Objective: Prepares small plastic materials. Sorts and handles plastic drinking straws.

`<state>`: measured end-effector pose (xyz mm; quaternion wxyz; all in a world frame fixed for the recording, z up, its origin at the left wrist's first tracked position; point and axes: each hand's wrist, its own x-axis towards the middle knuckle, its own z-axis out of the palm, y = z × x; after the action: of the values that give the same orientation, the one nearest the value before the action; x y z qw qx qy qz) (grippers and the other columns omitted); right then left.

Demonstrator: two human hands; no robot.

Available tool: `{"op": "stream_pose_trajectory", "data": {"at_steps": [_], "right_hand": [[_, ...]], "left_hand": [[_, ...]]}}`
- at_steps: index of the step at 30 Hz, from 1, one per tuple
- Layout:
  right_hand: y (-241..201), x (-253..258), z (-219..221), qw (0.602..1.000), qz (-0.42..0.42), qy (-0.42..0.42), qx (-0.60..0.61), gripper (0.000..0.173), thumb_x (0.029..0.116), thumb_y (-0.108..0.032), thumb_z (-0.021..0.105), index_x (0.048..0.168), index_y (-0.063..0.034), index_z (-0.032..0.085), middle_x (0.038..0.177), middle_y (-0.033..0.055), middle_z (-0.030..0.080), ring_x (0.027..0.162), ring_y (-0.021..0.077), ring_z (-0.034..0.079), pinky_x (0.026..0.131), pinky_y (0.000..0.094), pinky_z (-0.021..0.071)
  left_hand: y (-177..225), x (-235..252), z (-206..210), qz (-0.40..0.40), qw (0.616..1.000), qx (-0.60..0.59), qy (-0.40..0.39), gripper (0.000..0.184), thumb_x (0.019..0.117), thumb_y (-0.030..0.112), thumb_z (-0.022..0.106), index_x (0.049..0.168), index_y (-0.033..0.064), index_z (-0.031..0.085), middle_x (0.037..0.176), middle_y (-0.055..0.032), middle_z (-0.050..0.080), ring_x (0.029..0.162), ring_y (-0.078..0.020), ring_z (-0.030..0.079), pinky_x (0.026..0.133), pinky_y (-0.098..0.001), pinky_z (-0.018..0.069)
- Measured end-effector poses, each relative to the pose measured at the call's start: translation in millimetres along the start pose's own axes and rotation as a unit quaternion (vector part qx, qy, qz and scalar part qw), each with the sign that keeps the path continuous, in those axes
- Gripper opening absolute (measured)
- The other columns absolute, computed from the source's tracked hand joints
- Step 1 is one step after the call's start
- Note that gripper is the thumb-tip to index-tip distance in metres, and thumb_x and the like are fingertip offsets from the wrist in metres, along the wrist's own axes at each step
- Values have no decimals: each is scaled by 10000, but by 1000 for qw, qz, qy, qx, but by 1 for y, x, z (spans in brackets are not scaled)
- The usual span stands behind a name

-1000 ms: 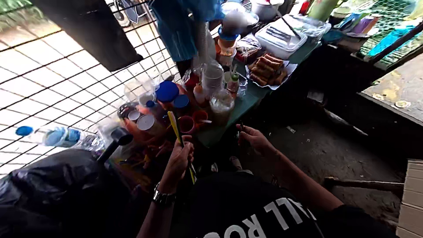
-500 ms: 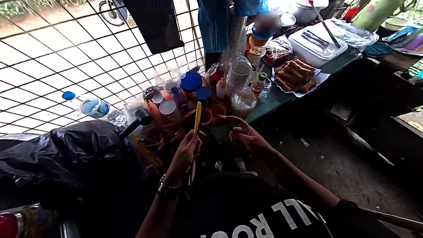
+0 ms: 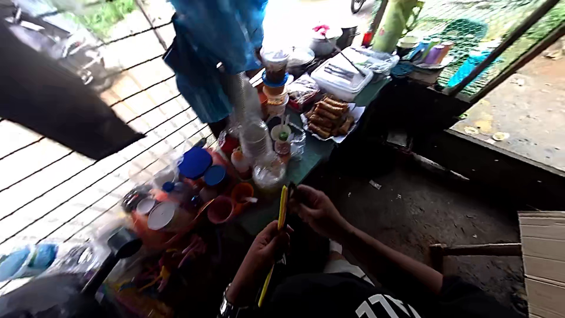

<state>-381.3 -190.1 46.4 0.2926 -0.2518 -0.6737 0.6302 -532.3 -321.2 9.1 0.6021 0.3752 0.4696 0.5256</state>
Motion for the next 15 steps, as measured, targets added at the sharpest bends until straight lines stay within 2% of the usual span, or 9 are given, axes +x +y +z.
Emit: {"op": "stream_pose_trajectory", "data": {"at_steps": [3, 6, 9, 11, 12, 15], "right_hand": [[12, -4, -55, 1000, -3, -3, -28, 160, 1002, -144, 600, 1016, 8, 645, 766, -33, 607, 657, -23, 544, 627, 158, 466], [23, -5, -123, 999, 11, 33, -31, 178, 1000, -178, 611, 1015, -7, 658, 790, -29, 603, 673, -28, 538, 638, 157, 463], [39, -13, -205, 993, 15, 82, -83, 276, 995, -254, 610, 1112, -26, 716, 964, 25, 647, 816, 22, 584, 731, 194, 499], [46, -23, -257, 987, 56, 103, -110, 328, 998, -232, 561, 1219, -33, 700, 1066, 80, 637, 901, 103, 597, 786, 268, 509], [48, -29, -281, 983, 91, 115, -112, 337, 1005, -206, 539, 1259, -38, 683, 1097, 100, 622, 899, 128, 598, 779, 293, 513], [54, -55, -345, 964, 157, 183, -108, 300, 999, -178, 574, 1249, -65, 696, 1061, 90, 609, 873, 141, 612, 775, 297, 540]], "left_hand": [[-9, 49, 31, 5, 999, 41, -34, 207, 1049, 107, 444, 1165, 85, 614, 782, 87, 616, 618, 21, 531, 576, -140, 458], [-21, 109, 69, 6, 996, 63, -57, 222, 1049, 112, 434, 1175, 85, 614, 793, 78, 626, 604, 19, 522, 556, -140, 448], [-28, 173, 113, -9, 997, 66, -31, 212, 1048, 101, 430, 1157, 70, 610, 801, 44, 632, 609, -13, 550, 567, -167, 481], [-28, 216, 140, -10, 998, 67, -8, 203, 1047, 82, 426, 1149, 53, 599, 803, 24, 610, 608, -37, 549, 573, -186, 492], [-27, 236, 153, -10, 998, 69, 2, 205, 1043, 75, 422, 1145, 53, 598, 789, 28, 590, 596, -33, 533, 562, -182, 482], [-21, 298, 191, -14, 995, 96, 10, 220, 1051, 107, 418, 1138, 45, 610, 718, 50, 523, 550, -20, 478, 523, -173, 440]]}}
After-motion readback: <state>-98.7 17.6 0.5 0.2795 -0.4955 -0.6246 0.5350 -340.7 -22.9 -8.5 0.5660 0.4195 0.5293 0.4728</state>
